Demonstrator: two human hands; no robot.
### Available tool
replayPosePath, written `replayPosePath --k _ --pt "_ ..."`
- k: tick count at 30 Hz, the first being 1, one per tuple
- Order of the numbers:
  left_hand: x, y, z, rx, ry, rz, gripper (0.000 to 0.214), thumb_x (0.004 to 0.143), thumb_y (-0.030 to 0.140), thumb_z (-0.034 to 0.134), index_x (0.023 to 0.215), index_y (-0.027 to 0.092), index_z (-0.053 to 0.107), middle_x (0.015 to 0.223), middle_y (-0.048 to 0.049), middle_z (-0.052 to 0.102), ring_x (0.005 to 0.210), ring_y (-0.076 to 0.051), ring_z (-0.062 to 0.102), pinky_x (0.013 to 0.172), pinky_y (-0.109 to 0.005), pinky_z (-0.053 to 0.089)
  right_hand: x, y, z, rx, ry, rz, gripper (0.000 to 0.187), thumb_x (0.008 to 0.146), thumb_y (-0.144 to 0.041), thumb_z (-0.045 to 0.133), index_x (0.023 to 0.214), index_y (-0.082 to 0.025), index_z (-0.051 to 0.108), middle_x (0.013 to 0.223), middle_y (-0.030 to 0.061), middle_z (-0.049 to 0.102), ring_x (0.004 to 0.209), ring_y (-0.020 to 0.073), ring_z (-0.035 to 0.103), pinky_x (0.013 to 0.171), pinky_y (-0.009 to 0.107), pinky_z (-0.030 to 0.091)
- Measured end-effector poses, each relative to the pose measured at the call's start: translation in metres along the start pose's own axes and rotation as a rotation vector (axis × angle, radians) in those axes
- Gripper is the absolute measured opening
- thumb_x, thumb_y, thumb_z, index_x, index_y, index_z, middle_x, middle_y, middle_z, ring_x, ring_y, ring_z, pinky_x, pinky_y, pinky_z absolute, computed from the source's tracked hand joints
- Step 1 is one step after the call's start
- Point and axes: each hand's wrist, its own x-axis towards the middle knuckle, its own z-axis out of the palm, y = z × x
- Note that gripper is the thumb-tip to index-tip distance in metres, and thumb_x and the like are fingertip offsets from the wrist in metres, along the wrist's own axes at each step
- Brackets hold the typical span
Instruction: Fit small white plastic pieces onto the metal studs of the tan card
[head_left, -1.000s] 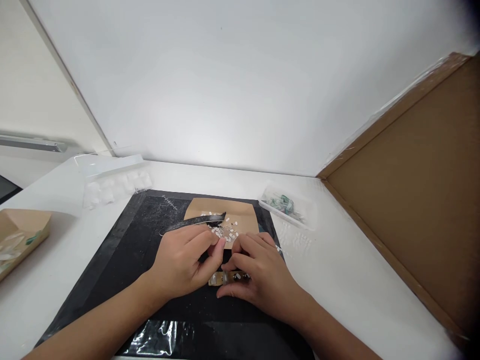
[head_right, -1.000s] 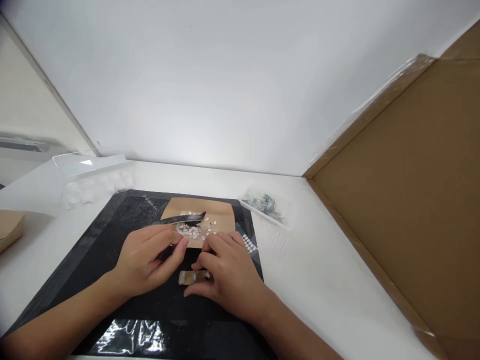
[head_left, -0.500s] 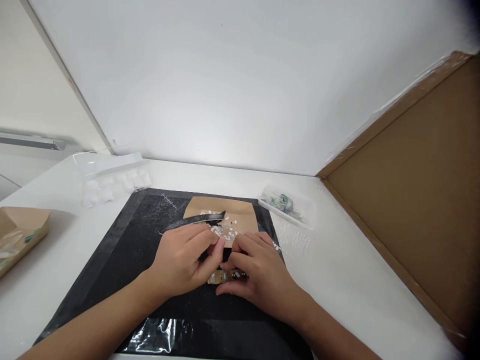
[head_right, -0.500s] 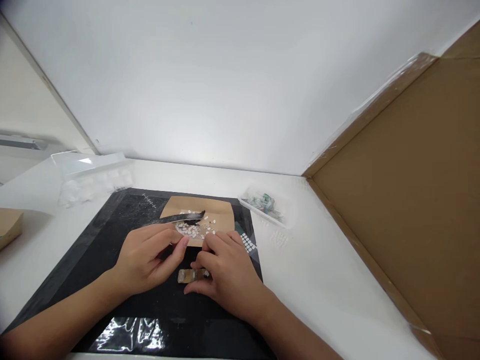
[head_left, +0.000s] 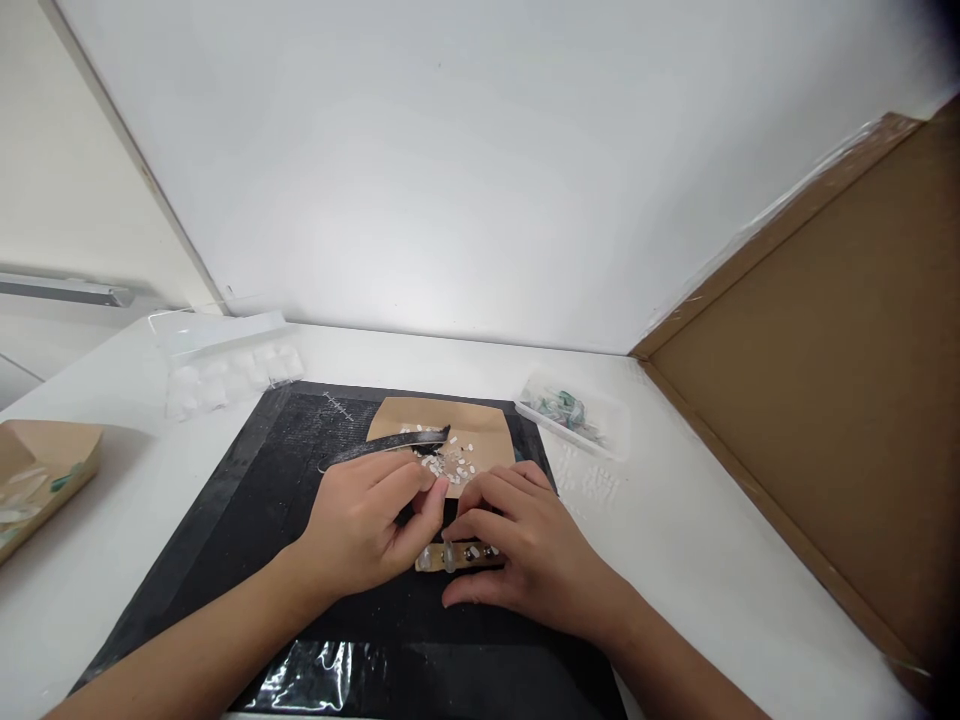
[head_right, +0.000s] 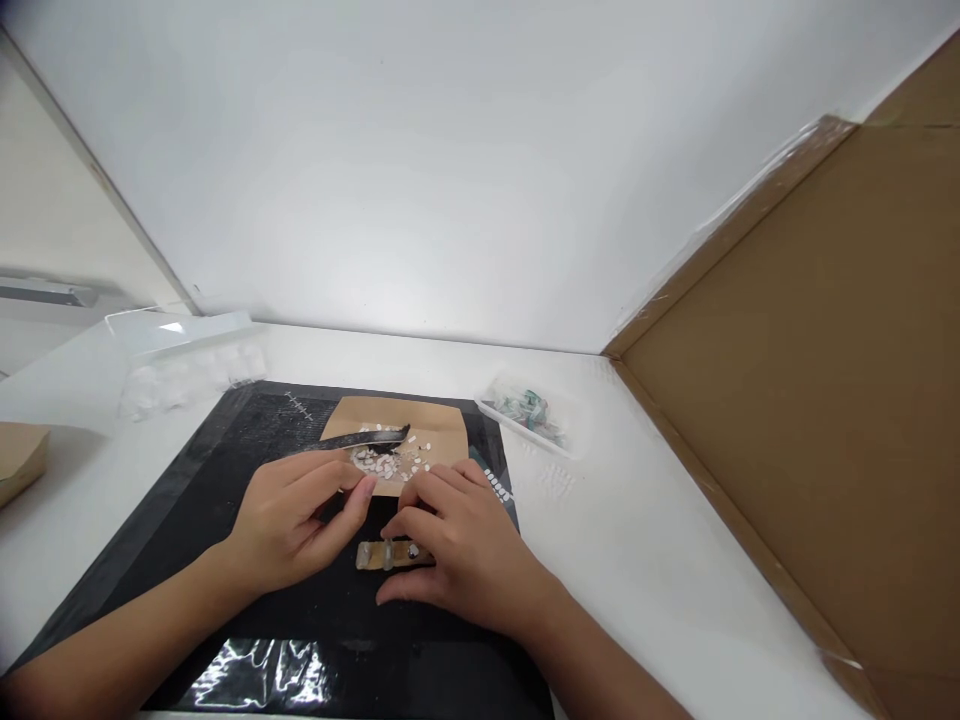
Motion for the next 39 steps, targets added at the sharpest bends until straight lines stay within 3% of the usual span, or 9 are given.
replayPosePath --k 7,15,29,39 --pt "0.0 0.0 -0.001 0.01 0.002 0.006 0.024 0.1 0.014 0.062 0.077 0.019 0.059 0.064 0.0037 0.053 0.057 -0.012 0.046 0.057 -0.029 0.037 -0.002 0.001 0.0 0.006 -0.036 -0.168 0.02 0.099 -0.041 0.077 0.095 -0.022 0.07 0.1 -0.0015 0.075 0.089 0.0153 0.065 0.083 0.036 0.037" --pt "0.0 0.0 0.0 0.015 0.004 0.004 0.027 0.1 0.014 0.06 0.074 0.02 0.056 0.062 0.0042 0.05 0.056 -0.011 0.043 0.055 -0.028 0.035 0.0 -0.01 0.003 -0.136 -0.027 -0.228 0.024 0.104 -0.021 0.067 0.081 -0.019 0.065 0.081 -0.0022 0.07 0.077 0.0137 0.059 0.077 0.035 0.038" --pt "-0.001 -0.004 0.003 0.013 0.016 -0.013 0.026 0.099 0.014 0.062 0.075 0.019 0.056 0.063 0.004 0.053 0.057 -0.012 0.046 0.057 -0.028 0.036 -0.001 -0.013 0.004 -0.173 -0.058 -0.185 0.033 0.107 -0.025 0.061 0.075 -0.019 0.061 0.075 -0.0009 0.059 0.073 0.0145 0.049 0.077 0.034 0.035" --pt "-0.002 -0.004 0.002 0.015 0.015 -0.008 0.024 0.1 0.015 0.061 0.076 0.02 0.058 0.065 0.0026 0.057 0.058 -0.012 0.05 0.058 -0.028 0.04 0.001 -0.011 0.003 -0.194 -0.06 -0.214 0.029 0.106 -0.027 0.063 0.078 -0.02 0.064 0.077 -0.0004 0.063 0.076 0.0156 0.054 0.078 0.035 0.037"
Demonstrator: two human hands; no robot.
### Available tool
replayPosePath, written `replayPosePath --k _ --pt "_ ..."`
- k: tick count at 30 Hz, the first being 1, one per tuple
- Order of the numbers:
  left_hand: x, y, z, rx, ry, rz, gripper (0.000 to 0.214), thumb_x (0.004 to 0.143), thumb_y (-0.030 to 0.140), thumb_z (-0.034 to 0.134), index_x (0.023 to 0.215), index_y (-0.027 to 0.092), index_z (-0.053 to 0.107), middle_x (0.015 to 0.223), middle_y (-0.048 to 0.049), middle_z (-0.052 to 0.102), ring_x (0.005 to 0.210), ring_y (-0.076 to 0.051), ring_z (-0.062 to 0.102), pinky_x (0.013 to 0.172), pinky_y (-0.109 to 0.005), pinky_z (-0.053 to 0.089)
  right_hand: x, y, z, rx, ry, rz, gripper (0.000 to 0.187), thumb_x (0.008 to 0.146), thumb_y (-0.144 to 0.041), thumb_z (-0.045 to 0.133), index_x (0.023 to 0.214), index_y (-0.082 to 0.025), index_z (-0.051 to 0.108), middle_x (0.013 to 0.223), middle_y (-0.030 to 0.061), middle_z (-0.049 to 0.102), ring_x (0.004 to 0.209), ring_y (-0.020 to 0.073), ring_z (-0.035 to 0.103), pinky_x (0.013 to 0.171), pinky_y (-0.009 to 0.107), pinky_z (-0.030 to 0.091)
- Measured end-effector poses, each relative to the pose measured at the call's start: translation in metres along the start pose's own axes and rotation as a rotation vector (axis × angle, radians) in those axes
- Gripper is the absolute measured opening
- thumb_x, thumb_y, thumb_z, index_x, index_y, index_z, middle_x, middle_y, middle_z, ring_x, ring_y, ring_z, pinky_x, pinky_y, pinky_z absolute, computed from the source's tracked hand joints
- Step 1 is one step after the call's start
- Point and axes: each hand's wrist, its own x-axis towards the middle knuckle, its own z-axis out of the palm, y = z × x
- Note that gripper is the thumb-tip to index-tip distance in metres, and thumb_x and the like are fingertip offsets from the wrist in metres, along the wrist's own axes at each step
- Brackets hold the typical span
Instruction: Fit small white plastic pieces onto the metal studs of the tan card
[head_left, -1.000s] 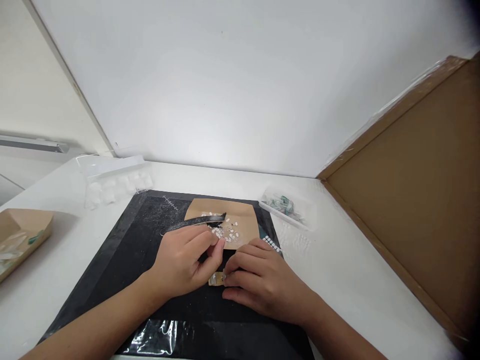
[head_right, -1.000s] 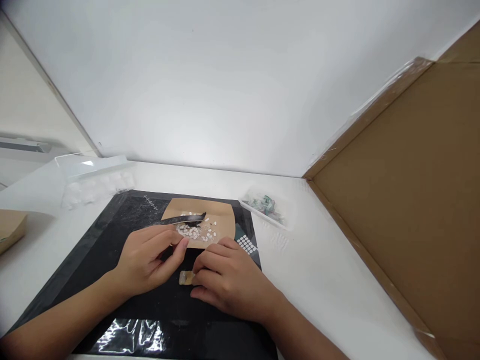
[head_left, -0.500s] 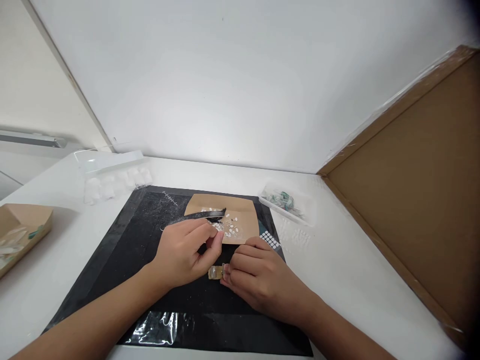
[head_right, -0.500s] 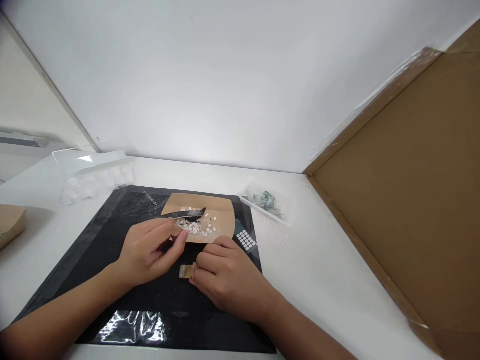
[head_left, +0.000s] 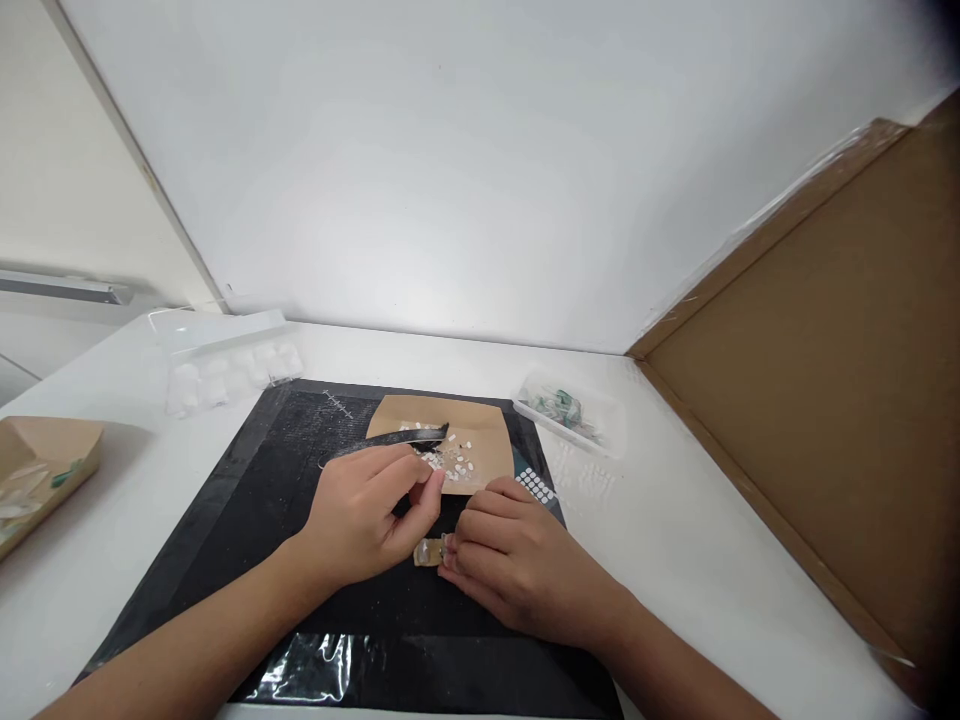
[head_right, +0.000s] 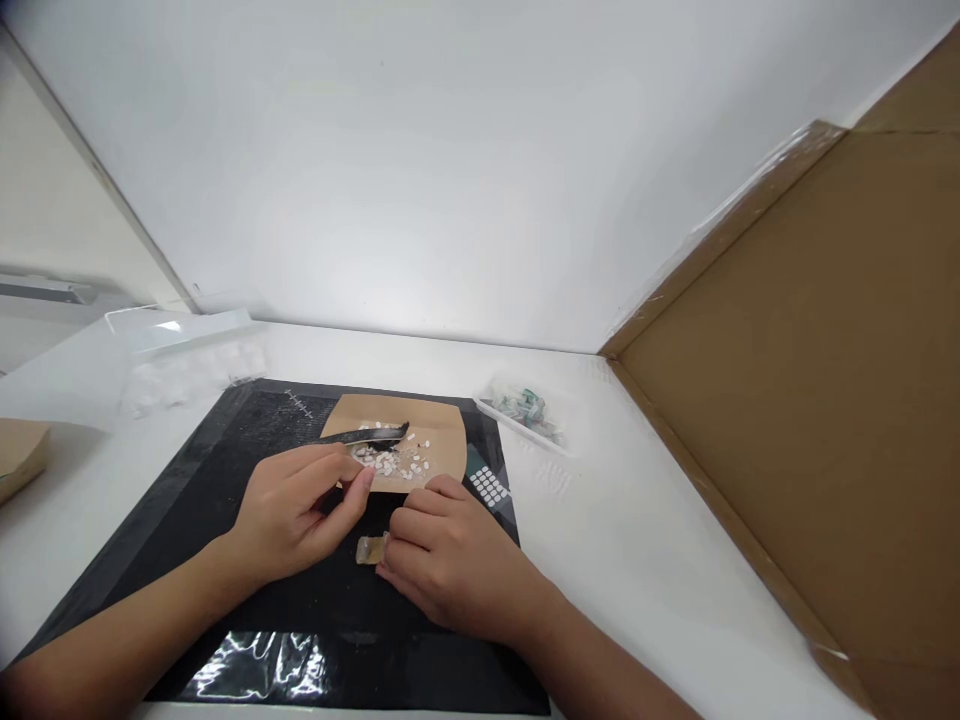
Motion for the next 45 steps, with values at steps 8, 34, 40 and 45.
replayPosePath --k 8,34,40,45 --pt "-0.002 -0.001 0.001 -0.005 0.006 -0.009 0.022 0.098 0.014 0.064 0.078 0.019 0.058 0.067 0.0024 0.059 0.059 -0.013 0.052 0.059 -0.028 0.041 -0.002 0.004 -0.001 0.032 0.027 -0.012 0.011 0.105 -0.027 0.065 0.095 -0.021 0.067 0.094 0.0008 0.07 0.081 0.0156 0.057 0.074 0.034 0.037" --pt "-0.002 0.0 -0.002 -0.006 -0.006 0.014 0.018 0.101 0.014 0.062 0.084 0.018 0.06 0.067 0.0031 0.054 0.058 -0.011 0.046 0.057 -0.026 0.036 -0.01 0.021 -0.018 0.264 -0.243 0.306 0.01 0.097 -0.029 0.077 0.091 -0.023 0.073 0.099 0.0021 0.064 0.091 0.0194 0.058 0.083 0.036 0.039" --pt "0.002 0.002 -0.002 -0.018 0.024 0.048 0.015 0.097 0.01 0.065 0.084 0.018 0.061 0.066 0.0034 0.055 0.057 -0.011 0.046 0.056 -0.025 0.035 -0.008 0.02 -0.018 0.239 -0.235 0.352 0.021 0.093 -0.043 0.083 0.099 -0.025 0.074 0.099 0.0005 0.066 0.095 0.0201 0.06 0.082 0.036 0.034" --pt "0.003 0.003 -0.002 -0.014 0.02 0.047 0.016 0.097 0.01 0.064 0.083 0.018 0.061 0.066 0.0032 0.055 0.057 -0.011 0.048 0.057 -0.025 0.036 -0.007 0.015 -0.013 0.158 -0.211 0.318 0.017 0.097 -0.039 0.08 0.094 -0.023 0.072 0.099 0.0009 0.065 0.094 0.0199 0.058 0.081 0.036 0.032"
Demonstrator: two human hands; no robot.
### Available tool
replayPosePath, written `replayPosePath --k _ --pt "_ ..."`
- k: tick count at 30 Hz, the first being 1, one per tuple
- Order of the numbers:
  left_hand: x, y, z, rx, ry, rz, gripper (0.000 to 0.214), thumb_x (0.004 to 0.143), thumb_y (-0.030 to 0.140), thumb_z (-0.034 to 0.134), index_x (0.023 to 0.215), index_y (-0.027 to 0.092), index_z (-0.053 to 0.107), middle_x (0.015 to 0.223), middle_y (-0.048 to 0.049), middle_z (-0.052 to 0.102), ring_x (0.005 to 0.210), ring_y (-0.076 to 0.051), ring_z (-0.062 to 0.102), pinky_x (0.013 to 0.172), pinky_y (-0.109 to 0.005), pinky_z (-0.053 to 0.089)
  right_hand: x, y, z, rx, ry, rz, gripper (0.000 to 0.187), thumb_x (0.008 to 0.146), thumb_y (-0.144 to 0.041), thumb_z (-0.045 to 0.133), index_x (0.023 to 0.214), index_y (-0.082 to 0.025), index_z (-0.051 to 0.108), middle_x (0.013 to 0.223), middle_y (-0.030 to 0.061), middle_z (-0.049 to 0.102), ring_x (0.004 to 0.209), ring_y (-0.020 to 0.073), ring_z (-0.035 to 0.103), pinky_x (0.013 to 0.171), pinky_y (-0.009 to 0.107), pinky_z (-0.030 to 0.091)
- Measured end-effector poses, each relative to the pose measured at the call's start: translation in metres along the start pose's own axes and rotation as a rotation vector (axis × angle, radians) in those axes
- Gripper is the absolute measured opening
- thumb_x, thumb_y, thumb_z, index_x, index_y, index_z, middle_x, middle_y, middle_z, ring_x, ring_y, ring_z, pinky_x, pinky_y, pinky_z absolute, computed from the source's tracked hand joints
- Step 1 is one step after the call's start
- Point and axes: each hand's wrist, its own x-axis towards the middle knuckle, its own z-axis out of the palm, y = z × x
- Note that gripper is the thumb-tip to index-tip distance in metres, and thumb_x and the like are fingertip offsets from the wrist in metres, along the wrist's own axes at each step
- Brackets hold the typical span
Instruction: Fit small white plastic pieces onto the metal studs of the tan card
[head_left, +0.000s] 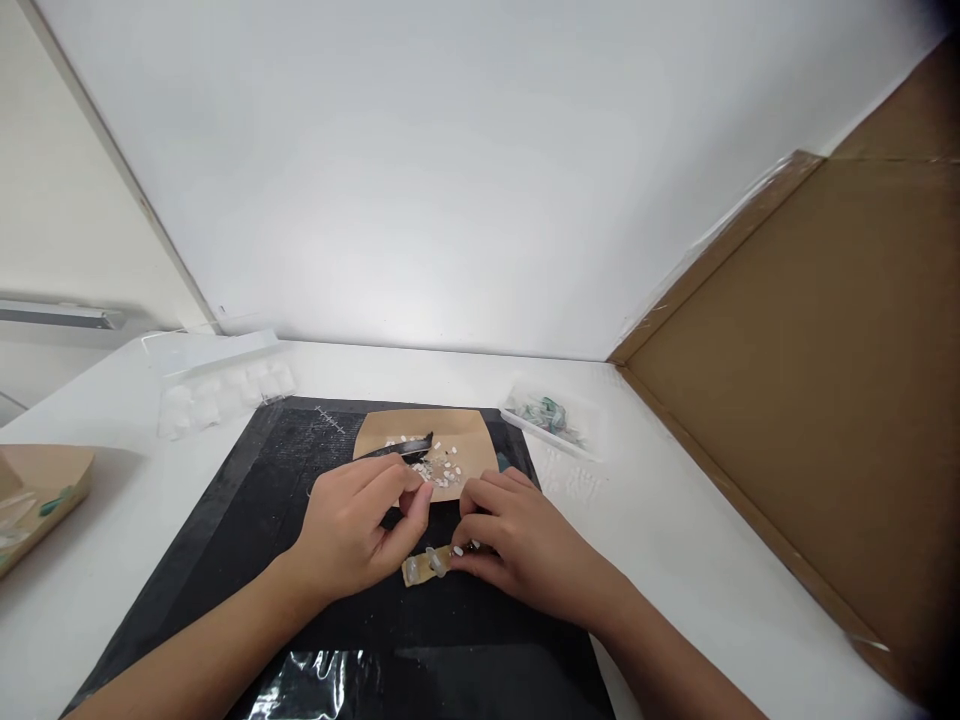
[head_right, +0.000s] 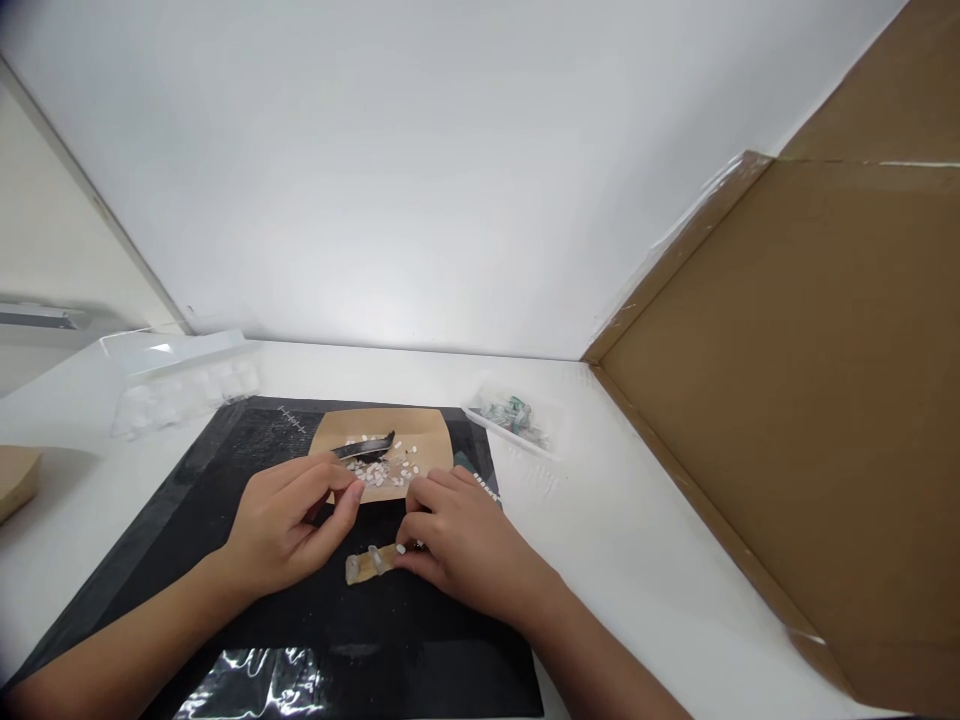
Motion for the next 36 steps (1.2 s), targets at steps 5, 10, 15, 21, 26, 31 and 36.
replayPosePath --k 5,10,15,21,26,31,36 --pt "-0.0019 0.0 0.0002 -0.025 -0.009 0.023 0.012 0.096 0.01 0.065 0.087 0.018 0.062 0.069 0.0014 0.059 0.061 -0.013 0.051 0.061 -0.027 0.04 0.0014 -0.0029 0.0035 -0.074 0.024 -0.07 0.015 0.099 -0.031 0.076 0.092 -0.022 0.066 0.105 0.0005 0.067 0.097 0.0198 0.057 0.082 0.037 0.033" --pt "-0.003 -0.0013 0.0012 -0.062 -0.02 0.052 0.011 0.092 0.008 0.069 0.093 0.018 0.064 0.078 -0.0027 0.064 0.072 -0.017 0.057 0.069 -0.031 0.046 0.0027 -0.0052 0.0077 -0.173 0.055 -0.095 0.013 0.1 -0.021 0.071 0.092 -0.02 0.061 0.101 0.001 0.069 0.094 0.0202 0.057 0.081 0.037 0.035" --pt "-0.0039 -0.0033 0.0011 -0.074 -0.011 0.083 0.014 0.09 0.006 0.071 0.097 0.017 0.065 0.086 -0.0058 0.065 0.081 -0.02 0.058 0.075 -0.035 0.048 0.0029 -0.0048 0.008 -0.071 0.098 -0.083 0.008 0.101 -0.018 0.068 0.098 -0.02 0.061 0.104 0.0029 0.072 0.099 0.0218 0.062 0.085 0.038 0.042" --pt "-0.0019 -0.0036 0.0011 -0.143 -0.061 0.109 0.02 0.091 0.007 0.069 0.108 0.017 0.068 0.093 -0.0077 0.066 0.087 -0.022 0.061 0.08 -0.038 0.05 0.0013 0.0008 0.0017 0.152 0.293 -0.034 0.011 0.105 -0.016 0.063 0.097 -0.022 0.058 0.107 0.0028 0.076 0.099 0.0209 0.067 0.088 0.037 0.048" --pt "-0.0006 0.0 0.0006 -0.203 -0.133 0.143 0.031 0.093 0.008 0.066 0.122 0.02 0.067 0.101 -0.0081 0.068 0.092 -0.022 0.063 0.083 -0.038 0.053 0.0003 0.002 0.0028 0.275 0.343 -0.042 0.009 0.103 -0.018 0.065 0.099 -0.022 0.058 0.1 0.0036 0.073 0.095 0.0204 0.065 0.085 0.035 0.05" --pt "-0.004 -0.0002 0.0021 -0.251 -0.21 0.151 0.03 0.093 0.009 0.07 0.12 0.022 0.069 0.105 -0.0085 0.069 0.096 -0.022 0.064 0.086 -0.039 0.054 0.0005 -0.0039 0.0034 0.339 0.267 0.064 0.009 0.101 -0.02 0.068 0.095 -0.022 0.062 0.083 -0.001 0.064 0.077 0.0159 0.058 0.069 0.028 0.043" --pt "-0.0039 -0.0015 0.0021 -0.285 -0.251 0.17 0.029 0.093 0.006 0.071 0.118 0.021 0.071 0.101 -0.0065 0.069 0.093 -0.02 0.063 0.087 -0.037 0.055 0.0027 -0.0064 -0.0002 0.425 0.26 0.097 0.009 0.101 -0.026 0.071 0.094 -0.022 0.067 0.08 -0.0026 0.063 0.071 0.0131 0.054 0.066 0.025 0.04"
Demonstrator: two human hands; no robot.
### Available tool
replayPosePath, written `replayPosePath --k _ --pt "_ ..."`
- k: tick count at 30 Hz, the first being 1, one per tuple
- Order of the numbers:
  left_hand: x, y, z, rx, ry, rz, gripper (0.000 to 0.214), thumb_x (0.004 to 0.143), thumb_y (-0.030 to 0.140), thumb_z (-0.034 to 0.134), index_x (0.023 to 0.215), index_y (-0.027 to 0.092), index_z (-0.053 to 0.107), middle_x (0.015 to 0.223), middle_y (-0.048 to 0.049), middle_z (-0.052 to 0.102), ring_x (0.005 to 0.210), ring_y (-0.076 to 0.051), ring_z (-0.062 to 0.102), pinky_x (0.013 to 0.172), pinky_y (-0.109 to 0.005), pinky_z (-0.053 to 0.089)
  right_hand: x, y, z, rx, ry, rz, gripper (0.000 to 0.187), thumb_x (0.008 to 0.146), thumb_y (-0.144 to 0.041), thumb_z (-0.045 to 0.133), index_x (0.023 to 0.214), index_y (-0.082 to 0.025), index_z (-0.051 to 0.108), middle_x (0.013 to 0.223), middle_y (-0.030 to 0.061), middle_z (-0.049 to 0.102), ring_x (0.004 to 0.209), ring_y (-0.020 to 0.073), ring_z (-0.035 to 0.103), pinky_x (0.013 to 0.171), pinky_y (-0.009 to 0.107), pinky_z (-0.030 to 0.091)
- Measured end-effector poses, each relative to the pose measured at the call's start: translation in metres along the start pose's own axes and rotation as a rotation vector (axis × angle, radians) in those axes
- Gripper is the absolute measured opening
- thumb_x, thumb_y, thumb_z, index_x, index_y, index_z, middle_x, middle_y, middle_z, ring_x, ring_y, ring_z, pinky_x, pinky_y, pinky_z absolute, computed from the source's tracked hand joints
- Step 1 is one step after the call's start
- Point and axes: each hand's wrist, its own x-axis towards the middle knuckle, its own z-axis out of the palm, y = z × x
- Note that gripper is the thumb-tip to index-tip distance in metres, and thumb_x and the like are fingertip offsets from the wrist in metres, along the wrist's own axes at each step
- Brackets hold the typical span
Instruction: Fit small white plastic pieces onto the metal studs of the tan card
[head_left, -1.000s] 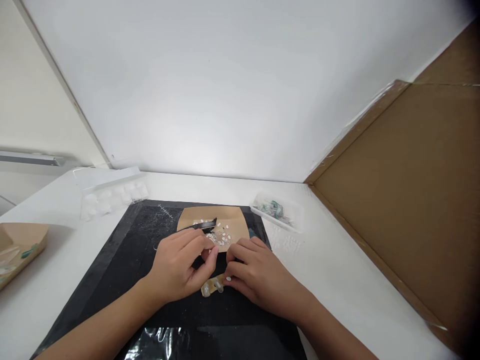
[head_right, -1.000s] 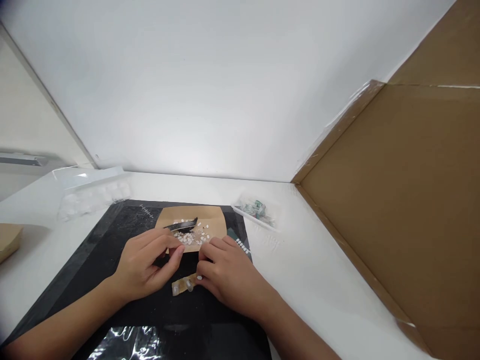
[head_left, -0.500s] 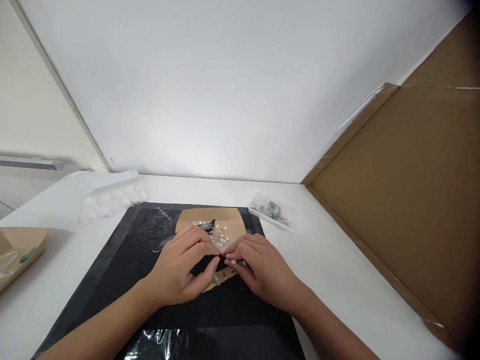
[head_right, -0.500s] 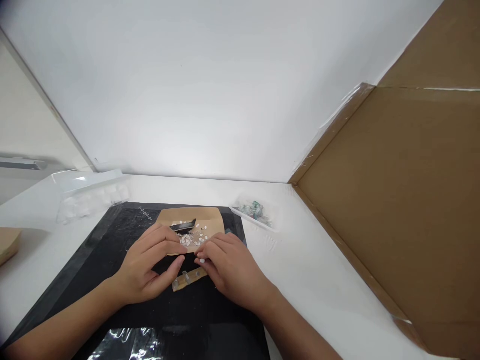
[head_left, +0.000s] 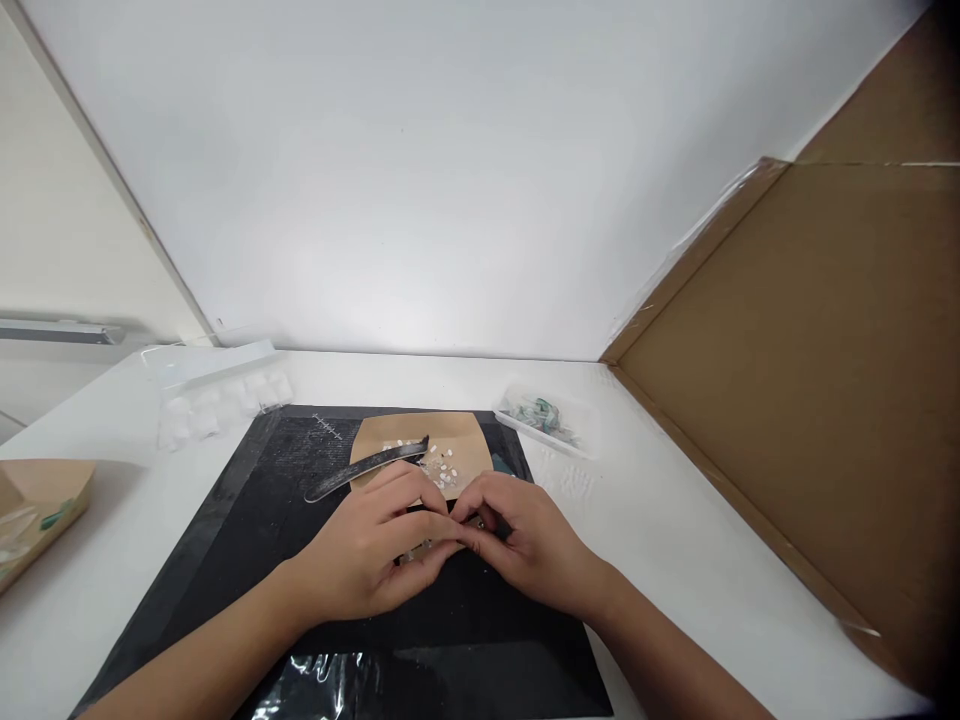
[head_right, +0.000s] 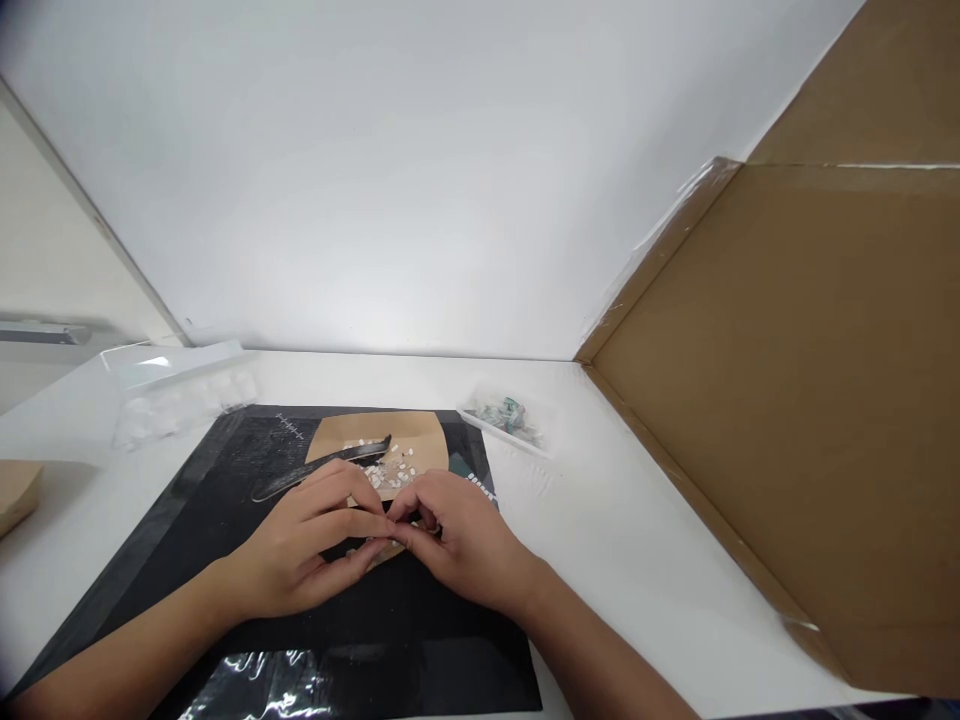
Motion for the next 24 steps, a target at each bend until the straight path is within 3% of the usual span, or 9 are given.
replayPosePath --k 9,19,24 --pt "0.007 0.0 -0.007 -0.003 0.005 -0.002 0.016 0.098 0.011 0.071 0.111 0.02 0.069 0.1 -0.0056 0.069 0.092 -0.018 0.063 0.087 -0.036 0.054 0.0 0.001 0.001 -0.011 0.033 -0.054 0.007 0.1 -0.019 0.068 0.093 -0.022 0.067 0.08 -0.0018 0.064 0.072 0.0135 0.055 0.068 0.026 0.041" --pt "0.008 0.006 -0.014 0.067 -0.207 -0.074 0.008 0.107 0.016 0.057 0.111 0.019 0.063 0.104 -0.0082 0.067 0.099 -0.022 0.059 0.09 -0.037 0.051 -0.001 -0.008 0.001 0.034 0.023 0.082 0.011 0.094 -0.017 0.069 0.085 -0.022 0.065 0.084 -0.001 0.07 0.075 0.0144 0.061 0.068 0.026 0.043" --pt "0.009 0.007 -0.016 0.138 -0.253 -0.045 0.01 0.108 0.016 0.052 0.11 0.018 0.062 0.1 -0.008 0.066 0.095 -0.024 0.056 0.087 -0.038 0.049 0.0 -0.011 0.001 0.078 0.006 0.115 0.009 0.093 -0.019 0.07 0.086 -0.022 0.067 0.084 -0.001 0.07 0.072 0.0136 0.059 0.065 0.025 0.041"
